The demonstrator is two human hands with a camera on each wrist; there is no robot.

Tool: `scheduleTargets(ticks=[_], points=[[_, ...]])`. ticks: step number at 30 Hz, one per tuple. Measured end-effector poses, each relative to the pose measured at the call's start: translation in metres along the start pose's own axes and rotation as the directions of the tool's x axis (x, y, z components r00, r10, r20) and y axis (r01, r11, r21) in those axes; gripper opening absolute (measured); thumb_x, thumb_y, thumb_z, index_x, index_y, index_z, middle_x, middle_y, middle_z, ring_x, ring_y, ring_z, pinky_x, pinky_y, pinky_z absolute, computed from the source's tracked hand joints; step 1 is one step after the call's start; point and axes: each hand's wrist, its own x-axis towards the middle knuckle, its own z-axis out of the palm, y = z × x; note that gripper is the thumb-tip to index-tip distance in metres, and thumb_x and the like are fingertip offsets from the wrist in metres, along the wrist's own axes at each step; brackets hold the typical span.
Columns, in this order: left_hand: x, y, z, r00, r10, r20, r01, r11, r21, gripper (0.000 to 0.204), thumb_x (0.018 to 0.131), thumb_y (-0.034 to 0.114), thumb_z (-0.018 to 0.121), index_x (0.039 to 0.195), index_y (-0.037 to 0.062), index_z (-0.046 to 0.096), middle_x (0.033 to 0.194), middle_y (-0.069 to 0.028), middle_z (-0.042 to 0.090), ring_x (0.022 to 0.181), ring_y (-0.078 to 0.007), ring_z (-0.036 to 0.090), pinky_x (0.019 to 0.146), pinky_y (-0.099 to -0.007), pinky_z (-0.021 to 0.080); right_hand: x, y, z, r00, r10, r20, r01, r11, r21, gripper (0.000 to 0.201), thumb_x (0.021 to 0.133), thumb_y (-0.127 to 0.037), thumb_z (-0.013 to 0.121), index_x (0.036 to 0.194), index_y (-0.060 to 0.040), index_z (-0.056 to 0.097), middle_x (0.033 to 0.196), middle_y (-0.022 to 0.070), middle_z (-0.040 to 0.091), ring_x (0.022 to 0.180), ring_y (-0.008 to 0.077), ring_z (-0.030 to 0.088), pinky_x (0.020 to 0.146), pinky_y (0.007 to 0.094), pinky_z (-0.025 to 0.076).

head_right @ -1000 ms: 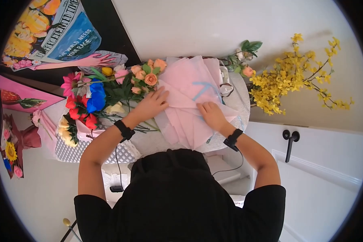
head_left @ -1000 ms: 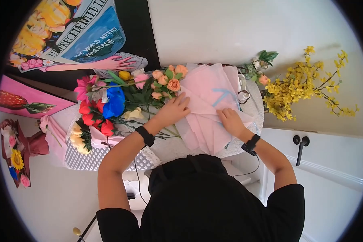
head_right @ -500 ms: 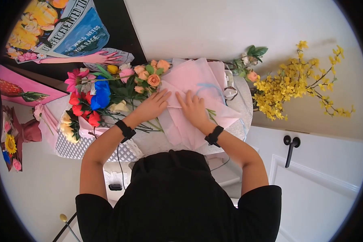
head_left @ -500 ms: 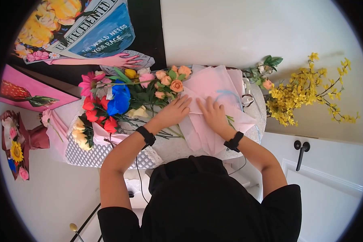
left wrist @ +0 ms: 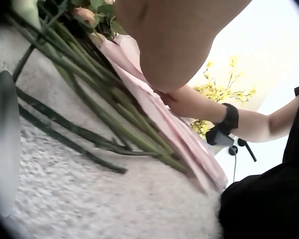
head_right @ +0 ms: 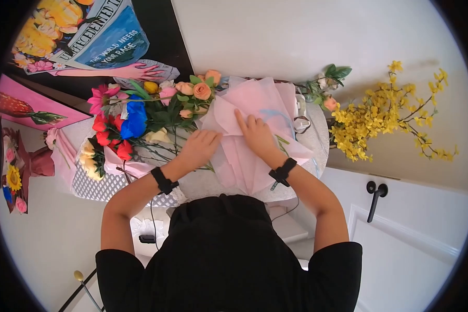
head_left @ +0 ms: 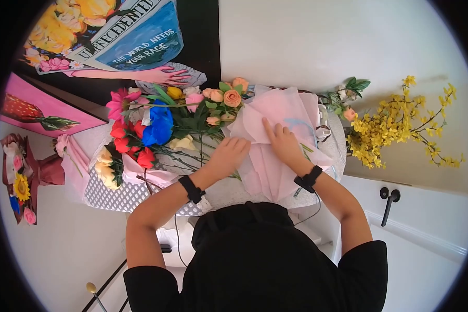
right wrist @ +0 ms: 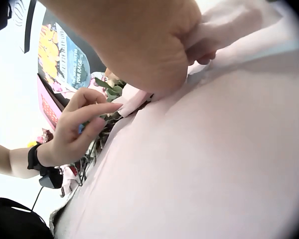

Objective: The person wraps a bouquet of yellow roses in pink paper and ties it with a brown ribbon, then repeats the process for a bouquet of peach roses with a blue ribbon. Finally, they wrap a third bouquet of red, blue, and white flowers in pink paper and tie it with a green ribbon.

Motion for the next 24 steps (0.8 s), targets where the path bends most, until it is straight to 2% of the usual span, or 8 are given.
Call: scheduleTargets(ticks=[1, 3, 7, 9, 10, 12, 22, 24], points=[[0.004, 0.005, -0.004, 1.0, -0.003, 0.0, 0.003, 1.0, 0.001, 0.03, 0.077, 0.016, 0.053, 0.102, -0.0022, 0.053, 0.102, -0.0107, 0.055, 0.088, -0.0229, 0.054, 0.077, -0.0347, 0.043, -0.004, 0.001, -0.001, 1.0, 0.008, 0.005, -0.009, 0.999, 0.049, 0.066, 0.072, -0.008, 0.05, 0.136, -0.0068, 0.032, 0.08, 0.0086, 0.044, 0.066, 0.0215, 0.05, 0.05, 0.029, 0.045], [0.013, 0.014, -0.014, 0.797, -0.51, 0.325, 0.603, 0.634, -0.485, 0.026, 0.081, 0.019, 0.059, 0.097, -0.0004, 0.052, 0.09, -0.0101, 0.055, 0.082, -0.0228, 0.055, 0.067, -0.0317, 0.045, -0.012, 0.005, -0.008, 1.0, 0.006, -0.013, -0.004, 0.994, 0.11, 0.067, 0.072, -0.007, 0.05, 0.136, -0.0059, 0.031, 0.081, 0.0094, 0.043, 0.066, 0.0225, 0.05, 0.051, 0.0299, 0.046], [0.011, 0.014, 0.018, 0.679, -0.686, 0.262, 0.643, 0.382, -0.664, 0.029, 0.083, 0.023, 0.062, 0.099, 0.001, 0.052, 0.086, -0.0079, 0.057, 0.078, -0.0206, 0.057, 0.063, -0.0307, 0.047, -0.02, 0.013, -0.017, 0.998, 0.051, -0.022, -0.045, 0.98, 0.192, 0.07, 0.072, -0.004, 0.05, 0.138, -0.0101, 0.029, 0.084, 0.0118, 0.042, 0.066, 0.0255, 0.049, 0.052, 0.0319, 0.047], [0.02, 0.015, 0.014, 0.584, -0.664, 0.466, 0.38, -0.284, -0.881, 0.026, 0.086, 0.022, 0.06, 0.102, 0.0024, 0.053, 0.093, -0.0043, 0.059, 0.085, -0.0146, 0.057, 0.071, -0.0298, 0.047, -0.019, 0.017, -0.023, 0.999, 0.037, -0.014, -0.032, 0.974, 0.226, 0.071, 0.072, -0.002, 0.05, 0.138, -0.0156, 0.03, 0.084, 0.0126, 0.042, 0.067, 0.0269, 0.05, 0.053, 0.0329, 0.047], [0.022, 0.012, 0.011, 0.586, -0.664, 0.464, 0.381, -0.28, -0.881, 0.026, 0.086, 0.022, 0.06, 0.102, 0.0024, 0.053, 0.093, -0.0043, 0.059, 0.085, -0.0146, 0.057, 0.071, -0.0298, 0.047, -0.018, 0.019, -0.025, 1.0, 0.021, -0.007, -0.018, 0.965, 0.26, 0.073, 0.072, 0.0, 0.049, 0.138, -0.0211, 0.03, 0.085, 0.0134, 0.041, 0.068, 0.0283, 0.05, 0.055, 0.034, 0.048], [0.024, 0.002, 0.004, 0.744, -0.456, 0.489, 0.286, -0.444, -0.849, 0.021, 0.088, 0.018, 0.056, 0.102, 0.0028, 0.054, 0.098, -0.002, 0.058, 0.088, -0.0136, 0.056, 0.074, -0.0269, 0.047, -0.016, 0.02, -0.031, 0.999, 0.033, 0.014, -0.035, 0.948, 0.317, 0.073, 0.072, 0.002, 0.048, 0.137, -0.0268, 0.032, 0.086, 0.0141, 0.041, 0.069, 0.03, 0.051, 0.056, 0.0352, 0.048], [0.017, -0.021, 0.045, 0.666, -0.494, 0.559, 0.229, -0.578, -0.783, 0.012, 0.09, 0.013, 0.049, 0.099, 0.0065, 0.054, 0.087, 0.0003, 0.055, 0.073, -0.0065, 0.05, 0.062, -0.0231, 0.042, -0.013, 0.005, -0.038, 0.993, 0.04, 0.113, -0.097, 0.823, 0.559, 0.074, 0.073, 0.008, 0.043, 0.132, -0.0362, 0.038, 0.09, 0.0183, 0.04, 0.075, 0.0351, 0.053, 0.062, 0.038, 0.047], [0.031, -0.019, 0.052, 0.645, -0.572, 0.507, 0.008, -0.658, -0.753, 0.012, 0.09, 0.011, 0.047, 0.1, 0.007, 0.053, 0.091, -0.0011, 0.056, 0.078, -0.0084, 0.053, 0.067, -0.0232, 0.043, -0.01, -0.003, -0.045, 0.992, 0.051, 0.113, -0.107, 0.814, 0.57, 0.075, 0.072, 0.01, 0.042, 0.132, -0.0345, 0.039, 0.095, 0.0202, 0.041, 0.075, 0.0362, 0.054, 0.063, 0.038, 0.048]])
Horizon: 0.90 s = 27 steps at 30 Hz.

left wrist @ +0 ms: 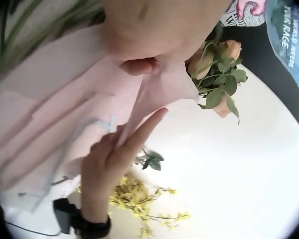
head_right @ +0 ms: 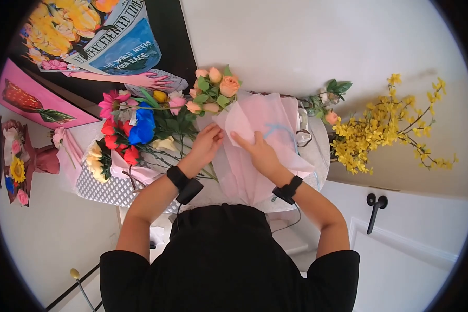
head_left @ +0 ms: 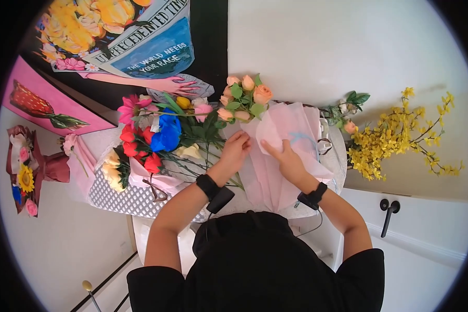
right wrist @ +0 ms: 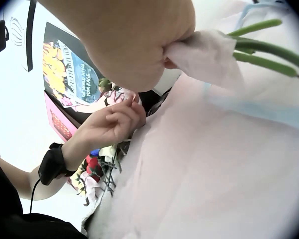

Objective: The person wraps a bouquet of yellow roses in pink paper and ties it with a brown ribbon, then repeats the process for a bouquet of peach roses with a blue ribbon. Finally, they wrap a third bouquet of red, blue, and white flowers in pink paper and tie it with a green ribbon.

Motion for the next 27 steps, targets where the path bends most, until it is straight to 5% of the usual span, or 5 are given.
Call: scheduleTargets(ticks=[6, 12, 19, 22, 27], points=[[0.001, -0.005, 0.04, 0.993, 0.064, -0.098, -0.094, 0.937, -0.336, 0.02, 0.089, 0.01, 0.047, 0.108, 0.0084, 0.048, 0.103, -0.0047, 0.057, 0.093, -0.016, 0.056, 0.081, -0.0302, 0.045, 0.004, -0.011, 0.004, 0.999, 0.036, -0.005, -0.036, 0.998, 0.056, 0.073, 0.072, 0.01, 0.042, 0.132, -0.032, 0.04, 0.1, 0.0219, 0.041, 0.074, 0.0377, 0.054, 0.064, 0.0383, 0.048], [-0.026, 0.003, 0.046, 0.991, 0.043, -0.13, -0.09, 0.92, -0.383, 0.029, 0.09, 0.019, 0.046, 0.117, 0.0067, 0.045, 0.117, -0.0051, 0.051, 0.108, -0.0192, 0.049, 0.094, -0.0347, 0.038, 0.001, -0.008, 0.014, 0.997, 0.033, -0.068, -0.034, 0.999, -0.013, 0.067, 0.077, 0.002, 0.045, 0.133, -0.0347, 0.038, 0.091, 0.0178, 0.041, 0.073, 0.0352, 0.053, 0.058, 0.0385, 0.048], [-0.051, -0.011, 0.067, 0.984, 0.163, -0.069, -0.177, 0.902, -0.393, 0.035, 0.092, 0.024, 0.046, 0.121, 0.0065, 0.04, 0.12, -0.0064, 0.049, 0.113, -0.0173, 0.045, 0.095, -0.0322, 0.036, 0.003, -0.009, 0.026, 0.988, -0.054, -0.142, 0.021, 0.975, -0.221, 0.065, 0.075, -0.006, 0.052, 0.131, -0.0351, 0.039, 0.092, 0.0171, 0.043, 0.073, 0.0322, 0.052, 0.05, 0.0352, 0.048], [-0.046, -0.017, 0.065, 0.976, 0.067, -0.206, -0.077, 0.996, -0.042, 0.04, 0.089, 0.021, 0.053, 0.123, 0.0045, 0.041, 0.12, -0.0064, 0.05, 0.112, -0.0155, 0.047, 0.093, -0.031, 0.038, 0.004, -0.008, 0.027, 0.971, -0.111, -0.21, 0.048, 0.957, -0.287, 0.06, 0.075, -0.009, 0.053, 0.128, -0.0325, 0.043, 0.096, 0.0168, 0.045, 0.073, 0.0299, 0.051, 0.049, 0.0332, 0.048], [-0.043, 0.007, 0.066, 0.989, 0.108, 0.101, -0.101, 0.992, -0.069, 0.039, 0.088, 0.013, 0.054, 0.124, 0.0028, 0.043, 0.12, -0.0066, 0.052, 0.109, -0.0159, 0.05, 0.097, -0.036, 0.037, 0.002, 0.0, 0.021, 0.936, -0.252, -0.244, 0.148, 0.914, -0.377, 0.051, 0.073, -0.012, 0.054, 0.121, -0.0283, 0.048, 0.098, 0.0161, 0.047, 0.073, 0.028, 0.05, 0.05, 0.0328, 0.045]])
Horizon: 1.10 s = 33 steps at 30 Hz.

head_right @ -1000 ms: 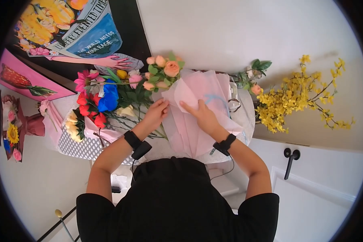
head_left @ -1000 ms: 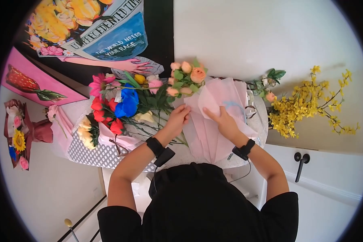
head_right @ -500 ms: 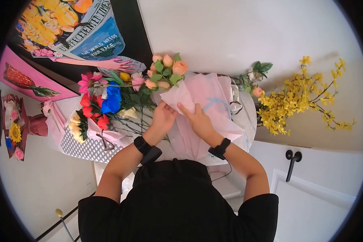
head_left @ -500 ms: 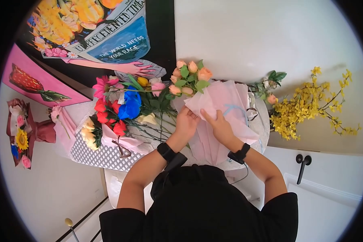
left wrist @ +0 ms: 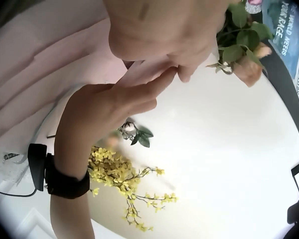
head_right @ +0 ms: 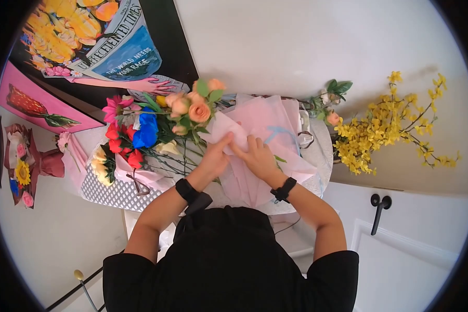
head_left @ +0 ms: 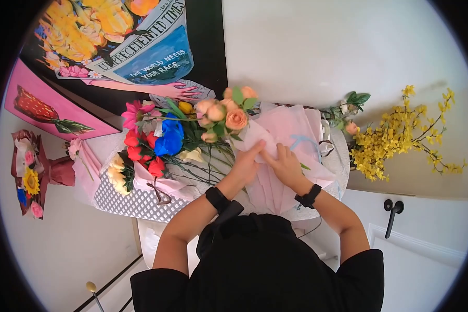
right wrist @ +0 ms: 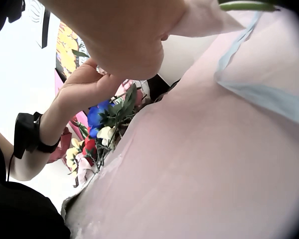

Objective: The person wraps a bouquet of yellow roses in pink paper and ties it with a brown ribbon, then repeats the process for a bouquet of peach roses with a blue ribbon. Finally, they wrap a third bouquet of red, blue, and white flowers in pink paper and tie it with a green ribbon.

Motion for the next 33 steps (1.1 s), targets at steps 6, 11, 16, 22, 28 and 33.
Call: scheduleTargets(ticks=[6, 11, 16, 22, 28, 33], points=[[0.004, 0.017, -0.022, 0.989, 0.059, 0.132, -0.072, 0.993, 0.094, 0.031, 0.084, 0.006, 0.057, 0.114, -0.0007, 0.053, 0.113, -0.0082, 0.057, 0.106, -0.0168, 0.052, 0.093, -0.0307, 0.04, -0.004, 0.017, 0.009, 0.99, 0.1, -0.101, -0.09, 0.991, 0.101, 0.04, 0.072, -0.009, 0.053, 0.111, -0.0102, 0.051, 0.09, 0.0111, 0.051, 0.073, 0.0267, 0.05, 0.06, 0.0361, 0.041], [-0.014, 0.064, -0.001, 0.935, 0.027, 0.355, -0.06, 0.995, 0.084, 0.035, 0.083, 0.005, 0.058, 0.117, -0.0036, 0.051, 0.119, -0.011, 0.054, 0.111, -0.0188, 0.049, 0.098, -0.0315, 0.036, -0.003, 0.032, 0.002, 0.976, 0.205, -0.067, -0.197, 0.973, 0.117, 0.033, 0.07, -0.004, 0.052, 0.102, -0.0025, 0.052, 0.081, 0.0091, 0.054, 0.074, 0.0261, 0.052, 0.065, 0.0372, 0.04], [-0.007, 0.076, -0.024, 0.821, 0.135, 0.554, -0.221, 0.971, 0.09, 0.028, 0.082, 0.005, 0.059, 0.109, 0.0135, 0.057, 0.123, -0.0127, 0.052, 0.122, -0.0333, 0.04, 0.101, -0.0515, 0.03, 0.002, 0.04, -0.006, 0.953, 0.292, -0.076, -0.261, 0.923, 0.282, 0.026, 0.068, 0.001, 0.054, 0.093, -0.0043, 0.052, 0.081, 0.0099, 0.055, 0.076, 0.0302, 0.053, 0.065, 0.0404, 0.04], [-0.009, 0.119, -0.044, 0.757, 0.275, 0.593, -0.298, 0.953, -0.061, 0.028, 0.082, 0.014, 0.063, 0.109, 0.0142, 0.059, 0.122, -0.0135, 0.053, 0.12, -0.0336, 0.043, 0.101, -0.0488, 0.032, -0.01, 0.067, -0.004, 0.772, 0.633, -0.065, -0.464, 0.63, 0.622, 0.04, 0.063, 0.006, 0.047, 0.102, -0.0031, 0.052, 0.085, 0.0108, 0.051, 0.077, 0.0219, 0.052, 0.066, 0.0347, 0.041], [0.0, 0.136, -0.056, 0.701, 0.084, 0.708, -0.389, 0.877, 0.282, 0.029, 0.085, 0.008, 0.057, 0.113, 0.011, 0.056, 0.123, -0.0143, 0.052, 0.117, -0.0403, 0.044, 0.099, -0.0568, 0.031, 0.046, 0.045, -0.066, 0.976, -0.131, 0.176, -0.107, 0.419, 0.902, 0.043, 0.077, -0.01, 0.055, 0.119, -0.0034, 0.047, 0.115, 0.0133, 0.052, 0.103, 0.024, 0.053, 0.085, 0.0336, 0.042], [0.02, 0.143, -0.05, 0.581, -0.018, 0.814, -0.332, 0.908, 0.257, 0.029, 0.085, 0.008, 0.056, 0.114, 0.011, 0.055, 0.123, -0.015, 0.052, 0.117, -0.0401, 0.044, 0.099, -0.0559, 0.032, 0.053, 0.012, -0.056, 0.904, -0.153, 0.399, -0.274, 0.509, 0.816, 0.031, 0.08, -0.012, 0.056, 0.109, -0.004, 0.05, 0.096, 0.0173, 0.059, 0.084, 0.0334, 0.058, 0.073, 0.0389, 0.046]])
